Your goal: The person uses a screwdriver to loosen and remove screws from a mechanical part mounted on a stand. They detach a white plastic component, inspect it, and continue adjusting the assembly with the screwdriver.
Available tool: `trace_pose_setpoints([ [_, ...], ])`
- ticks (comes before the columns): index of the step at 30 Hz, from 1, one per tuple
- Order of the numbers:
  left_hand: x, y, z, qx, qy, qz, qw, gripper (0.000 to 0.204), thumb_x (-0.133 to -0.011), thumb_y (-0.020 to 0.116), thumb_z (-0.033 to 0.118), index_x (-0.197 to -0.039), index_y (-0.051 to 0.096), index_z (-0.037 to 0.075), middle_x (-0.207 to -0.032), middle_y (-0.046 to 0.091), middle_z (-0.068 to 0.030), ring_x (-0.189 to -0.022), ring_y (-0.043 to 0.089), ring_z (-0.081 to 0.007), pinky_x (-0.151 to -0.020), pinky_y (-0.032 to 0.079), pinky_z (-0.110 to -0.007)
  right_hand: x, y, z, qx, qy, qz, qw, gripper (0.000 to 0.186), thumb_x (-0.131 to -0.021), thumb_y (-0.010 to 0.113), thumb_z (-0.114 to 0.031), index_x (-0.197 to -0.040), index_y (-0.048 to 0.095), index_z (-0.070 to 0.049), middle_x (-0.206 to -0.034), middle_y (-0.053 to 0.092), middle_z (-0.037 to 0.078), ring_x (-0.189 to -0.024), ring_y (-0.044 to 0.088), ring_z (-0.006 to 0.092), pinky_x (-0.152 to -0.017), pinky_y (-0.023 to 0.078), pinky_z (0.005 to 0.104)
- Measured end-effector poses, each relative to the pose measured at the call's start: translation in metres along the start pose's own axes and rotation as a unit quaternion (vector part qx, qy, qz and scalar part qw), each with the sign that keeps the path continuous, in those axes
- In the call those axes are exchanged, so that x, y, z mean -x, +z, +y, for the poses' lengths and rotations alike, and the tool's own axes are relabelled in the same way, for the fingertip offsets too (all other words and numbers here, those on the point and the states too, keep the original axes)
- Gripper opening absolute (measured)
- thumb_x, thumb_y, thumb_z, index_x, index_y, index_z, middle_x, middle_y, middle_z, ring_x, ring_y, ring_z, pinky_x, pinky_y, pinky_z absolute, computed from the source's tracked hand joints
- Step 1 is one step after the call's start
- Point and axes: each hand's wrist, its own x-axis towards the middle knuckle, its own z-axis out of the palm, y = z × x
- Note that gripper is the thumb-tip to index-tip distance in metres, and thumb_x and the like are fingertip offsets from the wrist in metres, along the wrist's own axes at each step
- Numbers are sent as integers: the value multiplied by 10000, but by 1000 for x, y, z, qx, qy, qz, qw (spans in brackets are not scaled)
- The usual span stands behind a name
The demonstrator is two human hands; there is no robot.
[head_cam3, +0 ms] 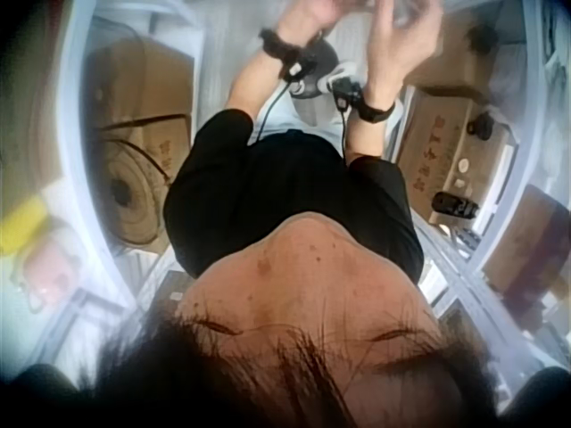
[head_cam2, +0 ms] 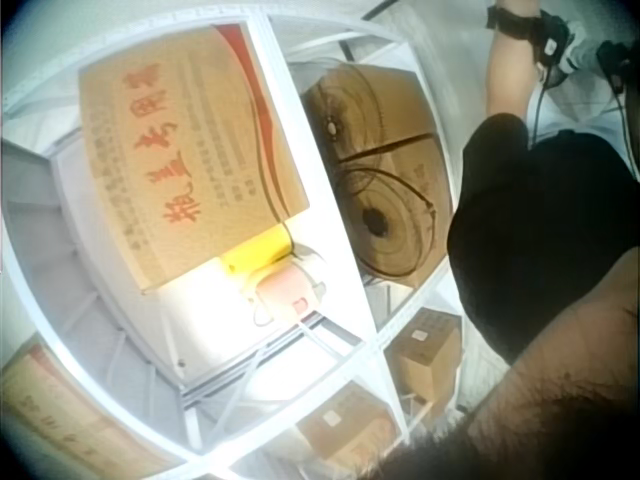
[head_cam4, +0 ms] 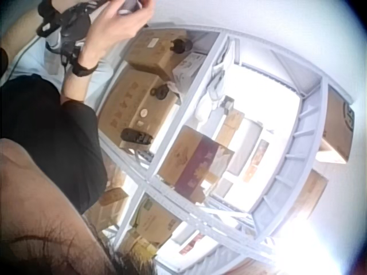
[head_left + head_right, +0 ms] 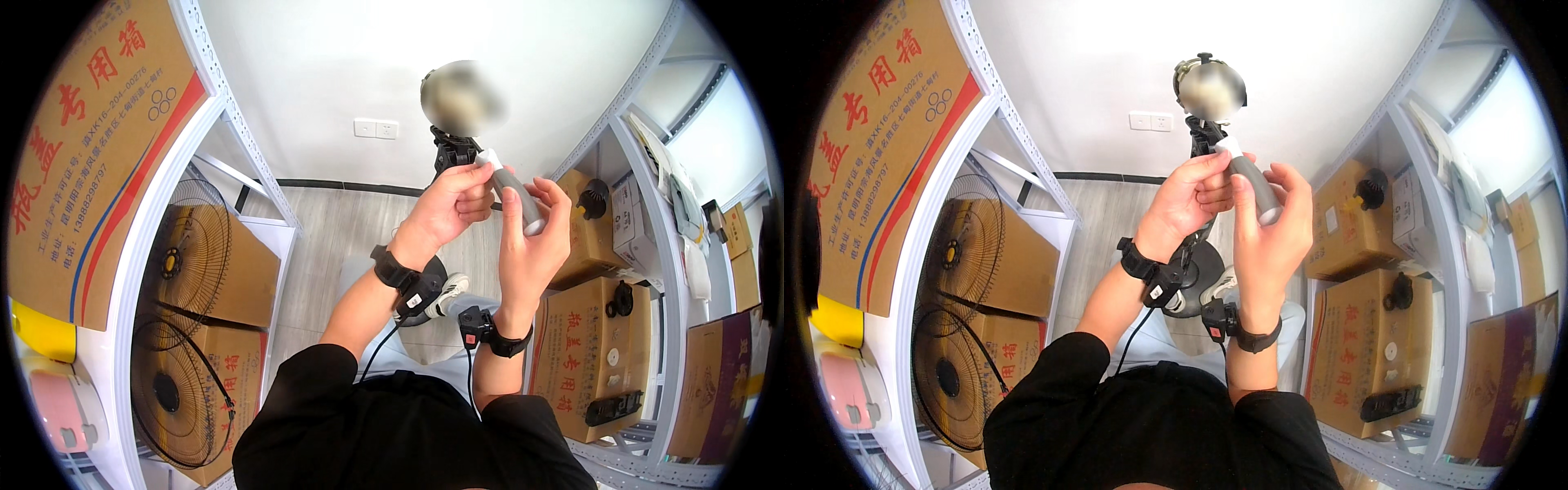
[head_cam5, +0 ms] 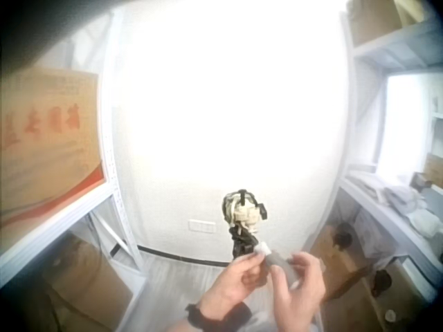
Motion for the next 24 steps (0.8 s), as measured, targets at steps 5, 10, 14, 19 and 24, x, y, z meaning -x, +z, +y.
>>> trace_pose_setpoints([
  [5, 0, -1, -5, 34, -12, -15, 999, 439, -1029, 538, 324, -1260, 608, -43, -571, 288, 122, -484, 279, -16, -490, 253, -191, 0, 0, 2, 22, 95, -26, 995, 384, -876, 793, -224, -1160, 621, -31, -1026, 695, 134, -851, 689, 262, -735, 533, 356],
  [10, 2, 7, -3, 27, -30, 7, 999, 411, -1016, 571, 397, -1133, 670, 15, -581, 318, 124, -492, 303, -15, -465, 240, -193, 0, -3, -7, 62, -22, -26, 997, 355, -856, 791, -146, -1152, 633, -34, -1082, 692, 130, -935, 674, 283, -785, 528, 378],
  [14, -5, 7, -5, -34, -12, 69, 997, 379, -983, 619, 485, -895, 643, 117, -594, 370, 121, -496, 316, -6, -451, 249, -194, -4, -2, 4, 91, -159, -40, 982, 403, -801, 809, -85, -1163, 637, -40, -1137, 682, 115, -1099, 623, 299, -890, 502, 409],
  [19, -5, 23, 1, -56, 17, 130, 990, 326, -982, 644, 450, -848, 579, 160, -579, 309, 129, -487, 268, -18, -457, 220, -213, -4, -1, 4, 37, -126, -2, 991, 434, -793, 812, -74, -1184, 626, -42, -1151, 677, 139, -1109, 628, 306, -916, 505, 418],
  [24, -7, 4, -3, -2, 13, 21, 1000, 316, -984, 652, 418, -811, 560, 170, -574, 303, 126, -479, 253, -24, -447, 217, -219, -1, -5, -14, -63, 181, -54, 980, 397, -820, 793, -77, -1174, 618, -35, -1147, 675, 161, -1031, 668, 318, -869, 532, 401],
])
